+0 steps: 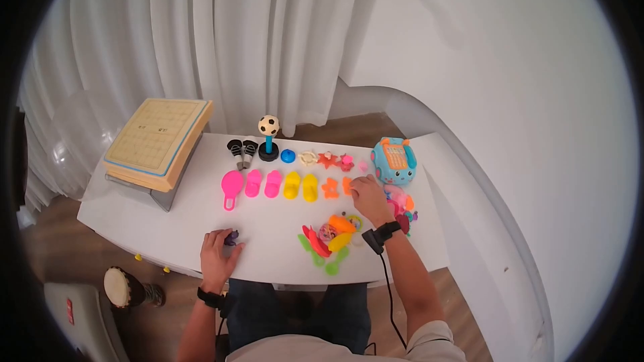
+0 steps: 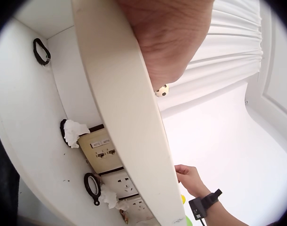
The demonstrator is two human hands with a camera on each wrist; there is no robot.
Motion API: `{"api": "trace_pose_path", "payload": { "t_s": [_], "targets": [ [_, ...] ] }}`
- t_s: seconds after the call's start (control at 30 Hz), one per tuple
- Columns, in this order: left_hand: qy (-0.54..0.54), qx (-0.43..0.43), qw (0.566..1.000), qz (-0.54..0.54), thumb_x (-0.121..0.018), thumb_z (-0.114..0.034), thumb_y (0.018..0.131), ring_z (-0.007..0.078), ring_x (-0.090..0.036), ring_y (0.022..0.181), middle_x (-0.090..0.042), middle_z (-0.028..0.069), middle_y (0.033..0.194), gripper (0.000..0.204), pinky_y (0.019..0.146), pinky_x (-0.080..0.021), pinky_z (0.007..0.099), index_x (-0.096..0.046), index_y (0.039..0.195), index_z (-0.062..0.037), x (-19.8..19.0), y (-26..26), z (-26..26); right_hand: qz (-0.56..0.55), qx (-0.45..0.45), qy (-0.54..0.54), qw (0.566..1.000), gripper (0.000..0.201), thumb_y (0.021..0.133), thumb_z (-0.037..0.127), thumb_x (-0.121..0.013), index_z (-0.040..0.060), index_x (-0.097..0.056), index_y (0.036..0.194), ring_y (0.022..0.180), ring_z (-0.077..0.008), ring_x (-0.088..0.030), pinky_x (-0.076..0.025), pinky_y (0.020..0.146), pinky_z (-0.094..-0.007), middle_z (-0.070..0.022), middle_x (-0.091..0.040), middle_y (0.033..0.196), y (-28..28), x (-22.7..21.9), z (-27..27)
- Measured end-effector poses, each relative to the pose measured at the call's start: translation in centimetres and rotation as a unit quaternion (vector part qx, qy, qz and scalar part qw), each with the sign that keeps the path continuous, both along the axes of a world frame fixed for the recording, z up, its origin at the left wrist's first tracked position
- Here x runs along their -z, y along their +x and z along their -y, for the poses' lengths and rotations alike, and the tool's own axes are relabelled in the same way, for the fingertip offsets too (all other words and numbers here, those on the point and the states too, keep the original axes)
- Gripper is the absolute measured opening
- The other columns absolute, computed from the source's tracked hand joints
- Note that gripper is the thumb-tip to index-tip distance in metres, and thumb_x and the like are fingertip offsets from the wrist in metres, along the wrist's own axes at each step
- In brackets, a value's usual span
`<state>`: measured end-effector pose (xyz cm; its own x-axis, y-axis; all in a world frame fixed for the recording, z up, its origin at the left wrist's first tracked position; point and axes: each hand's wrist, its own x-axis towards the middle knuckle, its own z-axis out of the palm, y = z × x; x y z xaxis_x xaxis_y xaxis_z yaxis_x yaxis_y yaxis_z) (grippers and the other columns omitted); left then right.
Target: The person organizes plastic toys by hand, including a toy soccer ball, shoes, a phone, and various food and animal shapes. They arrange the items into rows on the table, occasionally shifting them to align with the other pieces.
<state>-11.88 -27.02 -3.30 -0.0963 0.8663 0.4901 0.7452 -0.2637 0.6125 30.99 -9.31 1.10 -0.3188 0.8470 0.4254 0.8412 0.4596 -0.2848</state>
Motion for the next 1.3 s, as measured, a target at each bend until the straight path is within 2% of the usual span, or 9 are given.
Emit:
{"api": "trace_pose_path", "payload": {
  "t_s": [0.2, 0.43, 0.53, 0.6, 0.73, 0.8, 0.93, 1.13, 1.3],
  "targets": [
    [0.004, -0.001, 1.000, -0.001, -0.087, -0.023, 0.087, 0.0351, -0.066, 0.105, -0.070, 0.0145, 0.115, 0.044, 0.091, -0.056, 0.0454, -0.072, 0.123, -0.0015, -0.5, 0.0, 0.2, -0.047, 0.124, 0.105, 0.986, 0.014, 0.089, 0.003, -0.069, 0.0020, -0.073, 0.103, 0.109, -0.0423, -0.065, -0.055, 0.096, -0.0526, -0.0195, -0.072, 0.108, 0.2, -0.5, -0.1],
    [0.011, -0.003, 1.000, -0.005, -0.087, -0.021, 0.086, 0.0352, -0.066, 0.104, -0.070, 0.0146, 0.113, 0.043, 0.090, -0.056, 0.0454, -0.072, 0.122, -0.0018, 0.2, 0.1, -0.1, -0.061, 0.139, 0.049, 0.987, 0.016, 0.091, 0.004, -0.070, -0.0002, -0.072, 0.106, 0.097, -0.0430, -0.068, -0.057, 0.087, -0.0524, -0.0235, -0.071, 0.103, 1.7, 2.6, -1.0],
    [0.013, -0.004, 1.000, -0.004, -0.087, -0.021, 0.086, 0.0352, -0.066, 0.103, -0.070, 0.0146, 0.113, 0.043, 0.089, -0.056, 0.0455, -0.072, 0.122, -0.0021, -0.1, 0.0, -0.1, -0.153, 0.129, 0.075, 0.977, 0.017, 0.092, 0.004, -0.072, -0.0001, -0.073, 0.108, 0.085, -0.0365, -0.071, -0.058, 0.079, -0.0452, -0.0198, -0.072, 0.097, 1.5, 1.2, -0.2],
    [0.015, -0.003, 1.000, -0.001, -0.087, -0.021, 0.086, 0.0352, -0.066, 0.103, -0.070, 0.0147, 0.113, 0.044, 0.089, -0.056, 0.0456, -0.072, 0.122, -0.0023, -0.3, 0.0, 0.0, -0.241, 0.130, 0.090, 0.958, 0.018, 0.091, 0.003, -0.075, -0.0004, -0.073, 0.109, 0.080, -0.0290, -0.072, -0.058, 0.072, -0.0390, -0.0155, -0.072, 0.092, 1.1, -3.2, 3.0],
    [0.010, -0.007, 1.000, -0.012, -0.087, -0.019, 0.085, 0.0360, -0.065, 0.103, -0.070, 0.0151, 0.114, 0.044, 0.090, -0.055, 0.0458, -0.072, 0.123, -0.0027, -0.3, 0.2, 0.0, -0.232, 0.131, -0.022, 0.964, 0.018, 0.091, 0.002, -0.077, -0.0003, -0.074, 0.109, 0.075, -0.0235, -0.071, -0.056, 0.066, -0.0353, -0.0124, -0.071, 0.091, 2.0, -6.3, 10.0],
    [0.008, -0.002, 1.000, -0.015, -0.087, -0.017, 0.085, 0.0365, -0.065, 0.102, -0.070, 0.0152, 0.113, 0.044, 0.090, -0.055, 0.0460, -0.071, 0.123, -0.0029, 0.0, 0.1, -0.1, -0.186, 0.117, -0.097, 0.971, 0.019, 0.090, 0.004, -0.077, 0.0012, -0.075, 0.108, 0.080, -0.0272, -0.072, -0.058, 0.070, -0.0374, -0.0123, -0.072, 0.094, 2.8, -5.0, 12.9],
    [0.004, -0.007, 1.000, -0.018, -0.088, -0.021, 0.085, 0.0371, -0.064, 0.105, -0.070, 0.0158, 0.117, 0.047, 0.091, -0.055, 0.0465, -0.071, 0.125, -0.0024, 0.1, 0.2, -0.1, -0.084, 0.144, -0.095, 0.981, 0.021, 0.089, 0.010, -0.078, 0.0038, -0.076, 0.109, 0.089, -0.0343, -0.072, -0.059, 0.079, -0.0411, -0.0138, -0.074, 0.101, 3.1, -2.2, 16.1],
    [-0.001, -0.002, 1.000, -0.020, -0.089, -0.020, 0.085, 0.0376, -0.064, 0.106, -0.069, 0.0167, 0.119, 0.048, 0.092, -0.055, 0.0468, -0.071, 0.125, -0.0018, -0.1, 0.2, 0.0, -0.123, 0.159, -0.090, 0.975, 0.021, 0.092, 0.011, -0.078, 0.0040, -0.076, 0.112, 0.084, -0.0310, -0.074, -0.060, 0.076, -0.0399, -0.0145, -0.074, 0.099, 3.2, -3.6, 17.0],
    [0.004, -0.005, 1.000, -0.021, -0.089, -0.020, 0.084, 0.0379, -0.063, 0.107, -0.069, 0.0170, 0.119, 0.048, 0.093, -0.055, 0.0471, -0.071, 0.125, -0.0019, 0.0, 0.3, 0.0, -0.187, 0.205, -0.039, 0.960, 0.025, 0.091, 0.011, -0.080, 0.0005, -0.076, 0.114, 0.079, -0.0264, -0.074, -0.059, 0.073, -0.0368, -0.0153, -0.077, 0.102, 10.4, -2.5, 12.8]
  ]
}}
